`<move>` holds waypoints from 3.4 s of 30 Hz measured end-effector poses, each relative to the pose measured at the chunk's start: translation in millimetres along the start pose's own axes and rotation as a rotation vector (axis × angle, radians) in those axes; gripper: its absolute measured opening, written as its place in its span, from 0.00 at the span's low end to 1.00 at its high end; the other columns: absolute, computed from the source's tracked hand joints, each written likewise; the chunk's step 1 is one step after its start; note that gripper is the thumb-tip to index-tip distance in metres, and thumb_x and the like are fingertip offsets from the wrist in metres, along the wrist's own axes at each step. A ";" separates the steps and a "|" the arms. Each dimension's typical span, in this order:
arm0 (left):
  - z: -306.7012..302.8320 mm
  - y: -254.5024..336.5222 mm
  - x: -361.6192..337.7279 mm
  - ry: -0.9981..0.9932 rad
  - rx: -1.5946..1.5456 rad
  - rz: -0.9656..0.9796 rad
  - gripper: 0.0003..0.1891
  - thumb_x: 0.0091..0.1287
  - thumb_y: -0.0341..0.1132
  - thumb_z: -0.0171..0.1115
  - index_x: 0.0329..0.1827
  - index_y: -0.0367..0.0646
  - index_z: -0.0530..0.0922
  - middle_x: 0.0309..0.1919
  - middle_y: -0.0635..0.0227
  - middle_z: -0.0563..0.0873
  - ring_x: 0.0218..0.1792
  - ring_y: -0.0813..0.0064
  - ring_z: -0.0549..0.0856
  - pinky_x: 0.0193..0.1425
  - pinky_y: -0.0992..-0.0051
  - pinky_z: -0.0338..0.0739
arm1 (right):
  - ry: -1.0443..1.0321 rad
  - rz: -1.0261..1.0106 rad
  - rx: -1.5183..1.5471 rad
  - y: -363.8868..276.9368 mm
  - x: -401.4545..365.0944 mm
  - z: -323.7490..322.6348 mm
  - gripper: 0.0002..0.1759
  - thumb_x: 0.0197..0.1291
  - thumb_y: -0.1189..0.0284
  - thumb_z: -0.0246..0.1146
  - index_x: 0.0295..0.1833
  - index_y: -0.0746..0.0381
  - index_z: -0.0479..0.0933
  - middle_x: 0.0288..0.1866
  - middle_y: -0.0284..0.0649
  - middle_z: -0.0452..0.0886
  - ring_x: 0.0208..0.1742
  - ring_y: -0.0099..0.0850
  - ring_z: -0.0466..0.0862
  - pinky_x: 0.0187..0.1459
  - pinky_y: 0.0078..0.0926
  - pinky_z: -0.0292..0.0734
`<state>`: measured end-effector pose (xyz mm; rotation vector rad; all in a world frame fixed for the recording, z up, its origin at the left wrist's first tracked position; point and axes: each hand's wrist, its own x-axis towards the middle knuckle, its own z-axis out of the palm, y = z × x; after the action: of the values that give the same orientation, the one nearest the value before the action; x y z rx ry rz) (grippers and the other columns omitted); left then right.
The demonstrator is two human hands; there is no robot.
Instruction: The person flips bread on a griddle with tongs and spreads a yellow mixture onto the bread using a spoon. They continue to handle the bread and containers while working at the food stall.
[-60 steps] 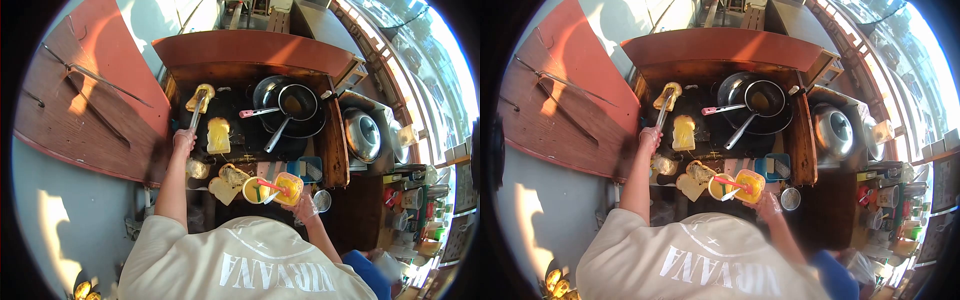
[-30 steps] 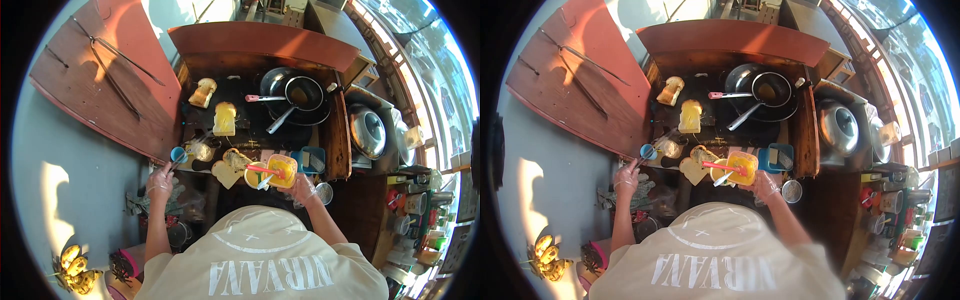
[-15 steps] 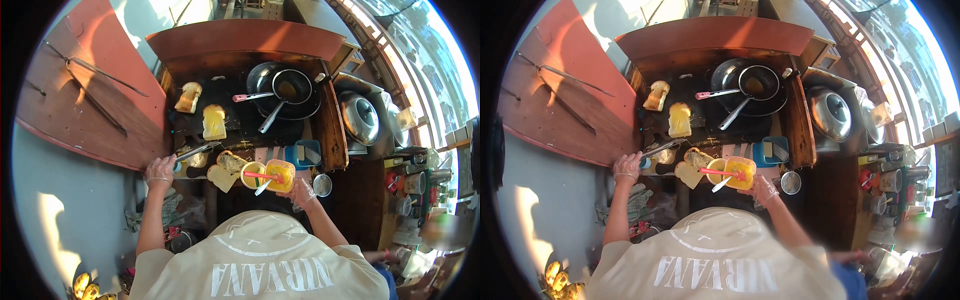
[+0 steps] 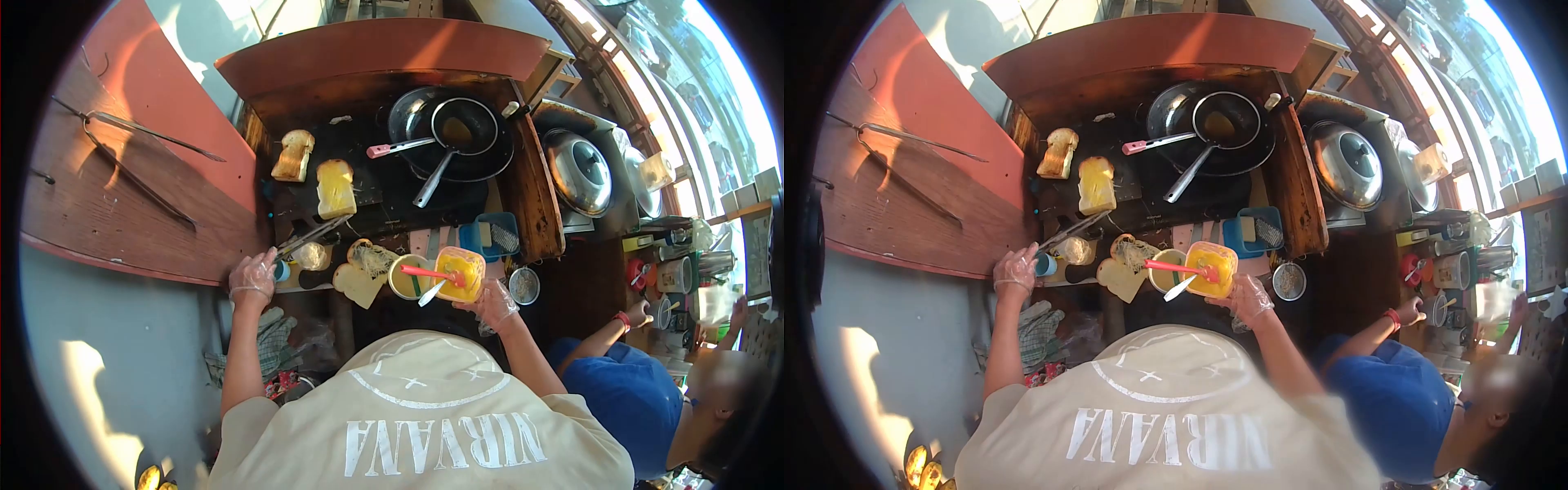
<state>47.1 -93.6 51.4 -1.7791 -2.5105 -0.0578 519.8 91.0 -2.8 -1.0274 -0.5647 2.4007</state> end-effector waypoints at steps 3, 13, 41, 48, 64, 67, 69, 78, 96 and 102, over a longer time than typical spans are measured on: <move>1.4 -1.4 16.1 0.010 0.012 -0.041 0.17 0.67 0.39 0.60 0.59 0.55 0.82 0.45 0.67 0.87 0.44 0.60 0.84 0.50 0.60 0.80 | 0.001 -0.014 -0.017 -2.3 -0.6 5.5 0.35 0.64 0.60 0.60 0.69 0.73 0.62 0.65 0.57 0.74 0.63 0.50 0.80 0.62 0.55 0.79; 21.9 10.2 -8.8 -0.304 -0.673 -0.506 0.12 0.68 0.37 0.63 0.50 0.41 0.82 0.32 0.60 0.86 0.27 0.66 0.83 0.31 0.63 0.79 | -0.036 0.013 0.007 -2.9 8.3 1.7 0.34 0.67 0.61 0.57 0.69 0.73 0.61 0.65 0.58 0.74 0.63 0.52 0.80 0.62 0.55 0.79; 48.5 123.9 109.7 0.324 -0.259 -0.533 0.10 0.66 0.39 0.61 0.39 0.40 0.82 0.31 0.50 0.87 0.36 0.47 0.87 0.41 0.51 0.80 | -0.019 -0.020 0.000 -29.0 -30.9 -49.1 0.31 0.76 0.58 0.47 0.69 0.74 0.60 0.66 0.58 0.73 0.66 0.53 0.78 0.63 0.56 0.79; 19.1 116.4 125.1 0.188 0.348 -0.338 0.16 0.71 0.33 0.52 0.60 0.41 0.77 0.41 0.60 0.85 0.43 0.62 0.86 0.45 0.65 0.82 | -0.025 -0.026 -0.105 -48.6 -38.7 -42.2 0.25 0.75 0.60 0.52 0.63 0.72 0.67 0.63 0.55 0.75 0.61 0.52 0.81 0.61 0.50 0.81; -24.1 72.1 -99.5 -0.111 -1.186 -1.131 0.15 0.55 0.28 0.66 0.47 0.41 0.83 0.26 0.56 0.85 0.28 0.51 0.84 0.34 0.62 0.80 | -0.230 0.025 -0.171 -48.6 -8.6 -46.4 0.23 0.66 0.66 0.62 0.61 0.69 0.73 0.57 0.49 0.81 0.56 0.42 0.85 0.56 0.43 0.85; -82.7 118.2 -101.3 0.035 -1.199 -0.964 0.16 0.56 0.28 0.66 0.50 0.40 0.82 0.26 0.53 0.84 0.27 0.46 0.81 0.33 0.62 0.79 | -0.312 -0.080 -0.426 -48.7 -2.3 -34.3 0.22 0.59 0.72 0.69 0.57 0.69 0.77 0.53 0.45 0.84 0.51 0.36 0.86 0.55 0.37 0.86; -113.0 95.2 -73.0 0.375 -0.439 -0.449 0.20 0.56 0.29 0.66 0.54 0.39 0.81 0.27 0.55 0.85 0.28 0.50 0.82 0.34 0.60 0.78 | -0.288 -0.043 -0.585 -52.2 1.8 -23.2 0.21 0.55 0.73 0.72 0.54 0.69 0.79 0.50 0.43 0.85 0.48 0.34 0.86 0.52 0.35 0.86; -320.0 19.4 52.0 0.905 0.718 0.287 0.14 0.59 0.27 0.60 0.49 0.51 0.81 0.49 0.71 0.83 0.57 0.64 0.80 0.69 0.47 0.69 | -0.295 -0.059 -0.601 -23.3 27.4 13.3 0.17 0.55 0.64 0.75 0.45 0.64 0.85 0.37 0.45 0.87 0.38 0.37 0.86 0.42 0.39 0.81; -295.5 -8.4 32.2 0.331 0.931 0.070 0.25 0.59 0.28 0.58 0.62 0.46 0.80 0.63 0.62 0.80 0.70 0.62 0.73 0.83 0.48 0.47 | -0.365 0.126 -0.238 -13.6 29.4 71.5 0.26 0.80 0.61 0.40 0.71 0.69 0.61 0.68 0.50 0.74 0.65 0.45 0.79 0.65 0.43 0.78; -183.0 110.4 -21.0 0.590 0.045 0.054 0.14 0.60 0.36 0.69 0.48 0.44 0.81 0.48 0.57 0.83 0.54 0.52 0.81 0.58 0.53 0.75 | -0.268 0.168 -0.235 -11.8 61.4 87.0 0.21 0.74 0.64 0.51 0.60 0.72 0.68 0.64 0.55 0.74 0.63 0.50 0.80 0.62 0.50 0.81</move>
<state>163.8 -89.2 231.6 -1.5222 -2.0245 -0.4479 420.1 118.8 24.4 -0.8798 -0.9051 2.6909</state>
